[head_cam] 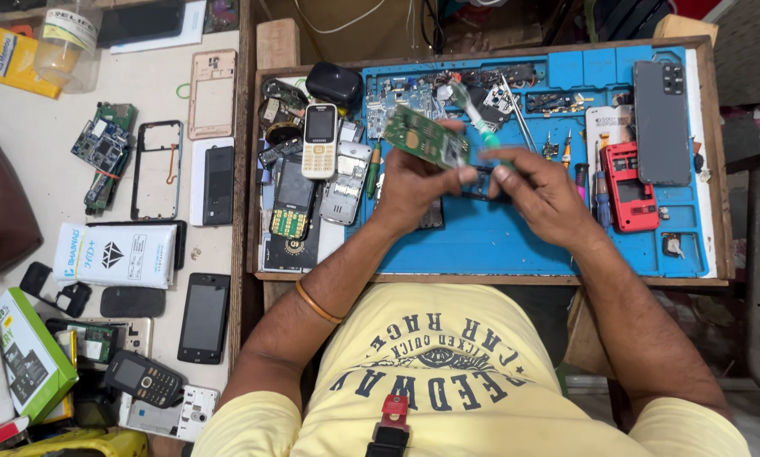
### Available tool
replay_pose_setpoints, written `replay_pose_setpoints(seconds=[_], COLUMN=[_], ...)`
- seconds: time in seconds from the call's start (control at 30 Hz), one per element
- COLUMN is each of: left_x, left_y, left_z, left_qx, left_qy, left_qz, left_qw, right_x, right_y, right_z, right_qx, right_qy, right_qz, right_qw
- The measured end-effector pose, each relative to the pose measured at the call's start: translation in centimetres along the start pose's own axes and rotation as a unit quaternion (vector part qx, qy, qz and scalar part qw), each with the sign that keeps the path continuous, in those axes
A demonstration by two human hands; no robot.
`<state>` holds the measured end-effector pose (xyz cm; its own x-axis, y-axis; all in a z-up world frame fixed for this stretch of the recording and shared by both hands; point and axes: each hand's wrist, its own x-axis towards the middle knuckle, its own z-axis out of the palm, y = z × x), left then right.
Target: The person disassembles a mobile phone, removes the motherboard, and uses a toothbrush to scrub both sides of the board. The person then places the cleaned board back into the phone casing.
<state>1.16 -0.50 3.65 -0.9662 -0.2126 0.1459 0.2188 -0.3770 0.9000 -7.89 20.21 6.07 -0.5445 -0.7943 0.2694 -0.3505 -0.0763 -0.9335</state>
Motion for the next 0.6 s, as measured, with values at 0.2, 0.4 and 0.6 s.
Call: replay_pose_setpoints(seconds=[0.2,0.4,0.6], left_x=[0.5,0.3,-0.1], left_y=[0.1,-0.2,-0.6], left_z=[-0.2,-0.4,0.5], left_qx=[-0.021,-0.009,0.019], left_qy=[0.073,0.086,0.096], left_qz=[0.07,0.063,0.079], left_qw=[0.995,0.994,0.992], right_x=[0.4,0.3,0.5], right_y=[-1.6,-1.3,-1.7], right_z=[0.3,0.5,0.9], right_qx=[-0.035,-0.005,-0.096], right_qy=[0.072,0.103,0.11], right_qz=[0.077,0.074,0.048], right_qw=[0.994,0.992,0.988])
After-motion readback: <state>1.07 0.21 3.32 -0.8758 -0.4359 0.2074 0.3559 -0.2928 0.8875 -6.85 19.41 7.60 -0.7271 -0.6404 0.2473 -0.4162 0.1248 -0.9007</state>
